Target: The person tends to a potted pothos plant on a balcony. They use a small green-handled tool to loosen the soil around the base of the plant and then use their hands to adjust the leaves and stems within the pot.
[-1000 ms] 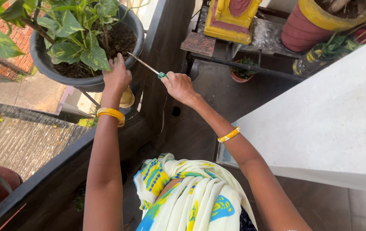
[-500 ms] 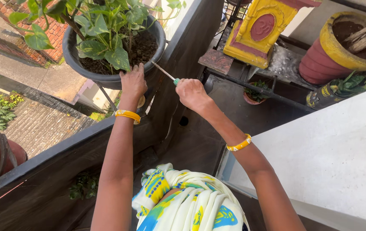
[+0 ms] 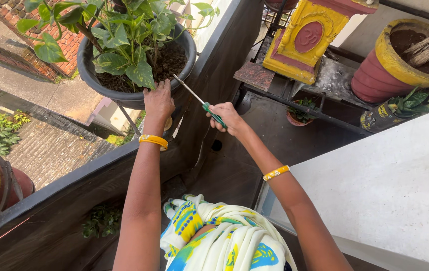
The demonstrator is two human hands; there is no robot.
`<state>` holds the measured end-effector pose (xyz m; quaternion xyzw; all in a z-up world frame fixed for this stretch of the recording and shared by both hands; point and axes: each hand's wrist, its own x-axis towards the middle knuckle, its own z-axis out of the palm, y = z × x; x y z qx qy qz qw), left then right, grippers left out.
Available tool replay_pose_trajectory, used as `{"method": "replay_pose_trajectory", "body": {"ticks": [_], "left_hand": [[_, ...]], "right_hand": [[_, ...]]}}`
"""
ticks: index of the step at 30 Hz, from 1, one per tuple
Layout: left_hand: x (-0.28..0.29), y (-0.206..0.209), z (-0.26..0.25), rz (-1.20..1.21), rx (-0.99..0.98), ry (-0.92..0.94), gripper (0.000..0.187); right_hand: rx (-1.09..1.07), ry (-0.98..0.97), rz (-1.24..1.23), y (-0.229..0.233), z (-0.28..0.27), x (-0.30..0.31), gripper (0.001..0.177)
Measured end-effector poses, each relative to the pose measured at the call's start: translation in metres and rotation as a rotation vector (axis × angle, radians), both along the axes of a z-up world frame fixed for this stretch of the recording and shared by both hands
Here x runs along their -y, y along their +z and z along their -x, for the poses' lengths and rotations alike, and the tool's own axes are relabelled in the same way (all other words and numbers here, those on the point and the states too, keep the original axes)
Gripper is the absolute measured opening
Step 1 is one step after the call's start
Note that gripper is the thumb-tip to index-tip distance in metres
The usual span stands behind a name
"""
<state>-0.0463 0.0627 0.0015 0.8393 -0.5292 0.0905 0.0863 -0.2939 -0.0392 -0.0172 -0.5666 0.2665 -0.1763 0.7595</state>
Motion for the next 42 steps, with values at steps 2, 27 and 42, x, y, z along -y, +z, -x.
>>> {"method": "replay_pose_trajectory", "body": {"ticks": [2,27,42], "left_hand": [[-0.001,0.004,0.002,0.035,0.019,-0.019,0.067],[-0.004,0.005,0.001,0.153,-0.028,-0.045,0.055],[0.019,0.006,-0.011,0.057,0.004,-0.035,0.033]], "right_hand": [[-0.092,-0.037,0.151,0.004,0.017,-0.004,0.038],[-0.376,-0.218,1.285,0.038,-0.03,-0.005,0.031],[-0.565,0.012,1.342,0.064,-0.027,0.034,0.03]]}}
